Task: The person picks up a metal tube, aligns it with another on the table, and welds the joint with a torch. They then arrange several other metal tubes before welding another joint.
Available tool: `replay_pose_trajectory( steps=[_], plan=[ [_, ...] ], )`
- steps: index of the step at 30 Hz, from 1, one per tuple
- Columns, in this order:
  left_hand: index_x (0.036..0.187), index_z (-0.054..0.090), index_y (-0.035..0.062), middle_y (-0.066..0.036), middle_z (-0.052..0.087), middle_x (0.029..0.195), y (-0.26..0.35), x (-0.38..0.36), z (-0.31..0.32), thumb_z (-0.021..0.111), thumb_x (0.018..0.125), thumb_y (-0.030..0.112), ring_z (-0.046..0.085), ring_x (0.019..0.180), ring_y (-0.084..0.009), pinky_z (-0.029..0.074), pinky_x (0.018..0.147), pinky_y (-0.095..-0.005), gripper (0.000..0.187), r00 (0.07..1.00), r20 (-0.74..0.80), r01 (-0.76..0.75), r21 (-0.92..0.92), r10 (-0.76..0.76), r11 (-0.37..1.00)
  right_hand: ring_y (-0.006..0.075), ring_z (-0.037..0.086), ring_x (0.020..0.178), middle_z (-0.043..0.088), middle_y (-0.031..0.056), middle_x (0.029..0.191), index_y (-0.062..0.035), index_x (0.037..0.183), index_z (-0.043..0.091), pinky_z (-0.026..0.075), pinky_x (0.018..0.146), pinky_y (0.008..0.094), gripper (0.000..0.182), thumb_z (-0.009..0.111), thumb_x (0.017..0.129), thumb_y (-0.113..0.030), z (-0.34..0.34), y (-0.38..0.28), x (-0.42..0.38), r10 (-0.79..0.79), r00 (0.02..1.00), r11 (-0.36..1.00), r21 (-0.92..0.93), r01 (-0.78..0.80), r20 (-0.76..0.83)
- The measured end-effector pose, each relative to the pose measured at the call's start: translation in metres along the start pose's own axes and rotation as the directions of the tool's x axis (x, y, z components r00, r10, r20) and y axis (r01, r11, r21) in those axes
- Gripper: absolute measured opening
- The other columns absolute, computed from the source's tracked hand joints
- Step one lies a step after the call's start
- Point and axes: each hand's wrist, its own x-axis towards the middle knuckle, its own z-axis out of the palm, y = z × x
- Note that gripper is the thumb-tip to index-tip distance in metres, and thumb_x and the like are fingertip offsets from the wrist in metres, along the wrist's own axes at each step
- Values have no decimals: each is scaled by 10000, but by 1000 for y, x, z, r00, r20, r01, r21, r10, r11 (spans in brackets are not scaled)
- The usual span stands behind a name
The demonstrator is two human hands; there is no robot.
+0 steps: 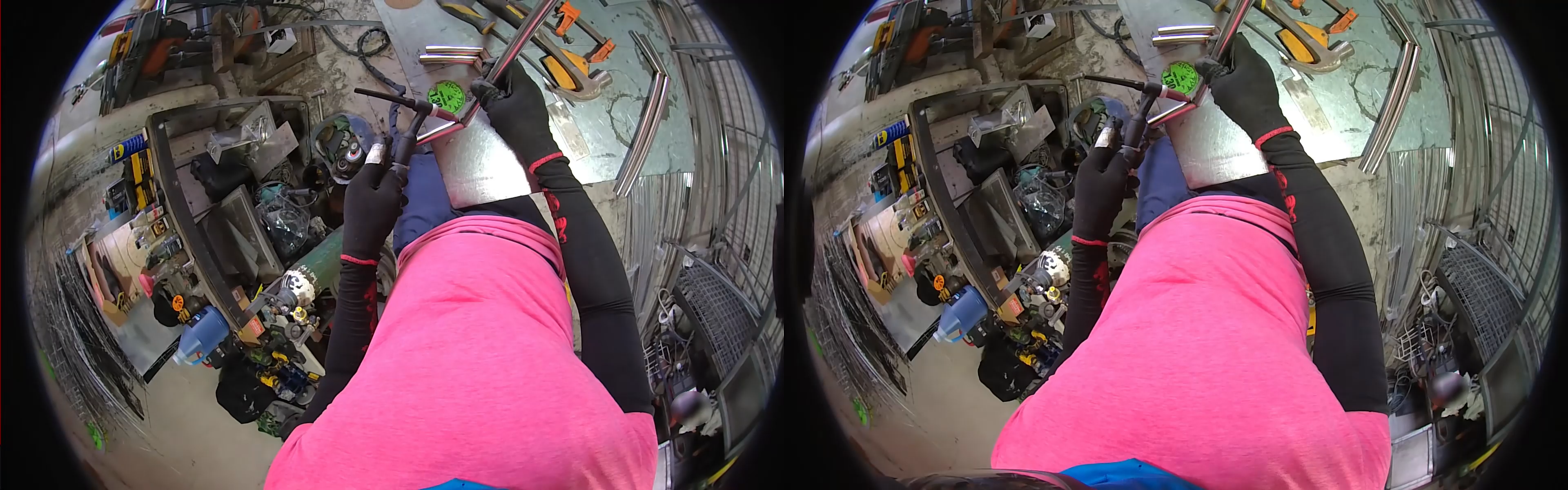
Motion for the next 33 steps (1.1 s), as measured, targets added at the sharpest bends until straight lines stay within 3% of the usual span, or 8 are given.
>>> replay_pose_trajectory(
  steps=[2, 4, 13, 15, 20, 21, 23, 33],
  plan=[
    [1233, 725, -66, -40, 683, 800, 2, 0, 0, 680, 1033, 200, 634, 641, -100, 505, 575, -292, 336, 1000, 2, -12, 9, 12, 1000, 414, 726, 917, 747, 185, 948, -58, 1130, 661, 549, 783, 497, 410, 846, 941, -370, 2, 4, 1, -5, 1000, 1000, -1, 5, -3],
    [1282, 719, -50, -66, 771, 958, 5, 0, -2, 706, 1019, 221, 654, 686, -92, 525, 616, -266, 377, 1000, 23, 11, 17, -11, 1000, 417, 726, 920, 748, 186, 950, -58, 1128, 660, 549, 784, 498, 411, 847, 940, -372, 2, 3, 1, -9, 1000, 1000, -2, 9, -6],
    [1527, 598, 17, -61, 772, 1038, -1, 5, -8, 683, 1033, 184, 649, 709, -79, 528, 622, -254, 529, 996, 87, 2, 73, -9, 997, 414, 729, 924, 750, 186, 954, -63, 1140, 664, 553, 790, 495, 417, 841, 944, -385, 3, 10, 1, 12, 1000, 1000, 6, -12, 12],
    [1237, 724, -65, -23, 670, 786, 2, 1, -2, 661, 1047, 165, 613, 634, -84, 500, 580, -288, 305, 997, 10, -80, -35, 81, 996, 404, 731, 922, 752, 181, 958, -65, 1166, 665, 554, 797, 488, 427, 836, 947, -390, 7, 13, 1, -28, 1000, 986, 163, 30, -11],
    [1115, 726, -68, -37, 671, 785, 15, -4, -1, 661, 1041, 181, 628, 633, -95, 497, 569, -291, 268, 999, -4, -53, 35, 53, 998, 395, 732, 924, 753, 175, 960, -65, 1176, 668, 554, 804, 482, 423, 833, 951, -383, -1, -1, 1, 25, 999, 1000, 3, -25, 21],
    [1115, 726, -68, -37, 671, 785, 12, -2, -2, 661, 1041, 181, 628, 633, -95, 497, 569, -291, 268, 999, -3, -54, 36, 54, 998, 395, 732, 924, 753, 175, 960, -65, 1176, 668, 554, 804, 482, 423, 833, 951, -383, -1, 0, 2, 24, 1000, 1000, 3, -24, 20],
    [1302, 723, -38, -70, 783, 981, 3, 3, -5, 698, 1017, 222, 669, 704, -88, 534, 631, -277, 386, 999, 32, -27, 25, 26, 999, 396, 733, 924, 752, 176, 961, -66, 1166, 668, 554, 805, 483, 417, 836, 948, -379, 0, 2, 3, 20, 1000, 1000, -4, -20, 12],
    [1319, 709, -60, -61, 734, 920, 1, 3, -5, 710, 1020, 224, 654, 682, -95, 520, 620, -274, 413, 999, 50, 8, 31, -10, 999, 412, 729, 951, 751, 189, 981, -61, 1158, 667, 553, 826, 490, 403, 837, 946, -358, 2, 0, 5, 21, 1000, 999, -26, -21, -6]
  ],
)
